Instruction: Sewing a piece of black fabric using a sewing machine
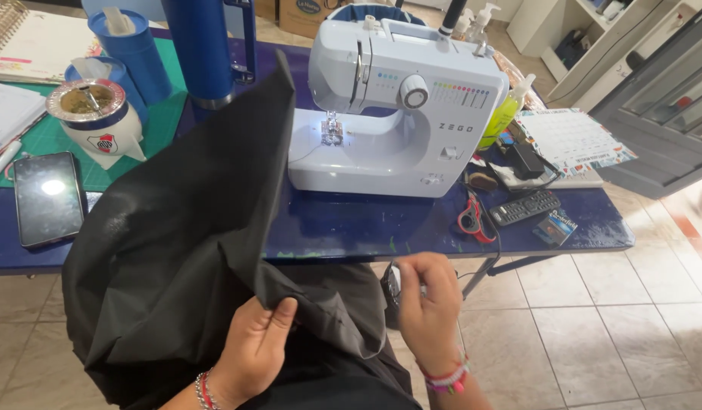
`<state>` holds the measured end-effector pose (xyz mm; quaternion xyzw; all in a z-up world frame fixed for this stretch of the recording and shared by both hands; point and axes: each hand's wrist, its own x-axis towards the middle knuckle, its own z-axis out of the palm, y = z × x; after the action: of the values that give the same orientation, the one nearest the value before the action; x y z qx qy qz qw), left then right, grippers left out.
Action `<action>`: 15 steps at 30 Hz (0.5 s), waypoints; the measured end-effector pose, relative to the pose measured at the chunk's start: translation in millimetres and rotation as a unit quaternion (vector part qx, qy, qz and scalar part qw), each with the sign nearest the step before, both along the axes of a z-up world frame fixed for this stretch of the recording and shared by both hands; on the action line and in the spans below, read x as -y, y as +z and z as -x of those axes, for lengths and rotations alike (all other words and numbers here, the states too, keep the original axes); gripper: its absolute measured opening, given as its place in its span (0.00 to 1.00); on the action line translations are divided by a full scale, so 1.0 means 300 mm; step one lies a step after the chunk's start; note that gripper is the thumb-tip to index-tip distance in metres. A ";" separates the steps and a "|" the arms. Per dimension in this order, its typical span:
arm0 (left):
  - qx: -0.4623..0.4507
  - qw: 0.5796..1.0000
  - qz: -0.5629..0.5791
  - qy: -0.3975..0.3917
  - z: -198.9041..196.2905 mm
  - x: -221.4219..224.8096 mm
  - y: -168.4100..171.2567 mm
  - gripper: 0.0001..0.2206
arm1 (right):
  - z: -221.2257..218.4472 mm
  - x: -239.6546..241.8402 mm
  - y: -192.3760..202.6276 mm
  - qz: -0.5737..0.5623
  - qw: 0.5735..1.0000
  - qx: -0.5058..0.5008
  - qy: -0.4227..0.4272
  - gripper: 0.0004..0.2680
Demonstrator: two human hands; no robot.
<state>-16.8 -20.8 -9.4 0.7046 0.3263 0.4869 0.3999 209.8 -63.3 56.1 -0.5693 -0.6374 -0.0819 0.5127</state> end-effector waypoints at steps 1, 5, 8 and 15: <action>0.022 0.998 0.052 0.005 0.005 -0.004 -0.012 0.20 | -0.012 0.011 0.024 0.036 0.998 -0.047 0.001 0.07; 0.034 0.996 0.078 -0.011 -0.008 -0.007 -0.005 0.21 | 0.038 0.027 0.004 0.076 0.991 -0.065 0.088 0.13; 0.023 0.996 0.077 -0.023 -0.020 -0.001 0.017 0.17 | 0.077 0.015 -0.005 0.124 0.974 -0.022 0.190 0.16; -0.049 0.998 0.002 -0.051 -0.017 0.006 0.047 0.16 | 0.125 0.008 0.014 0.083 0.976 -0.031 0.199 0.02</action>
<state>-11.7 -22.6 4.8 0.7425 0.3100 0.4304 0.4091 172.4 -65.7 60.2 -0.4736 -0.7265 0.0931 0.4891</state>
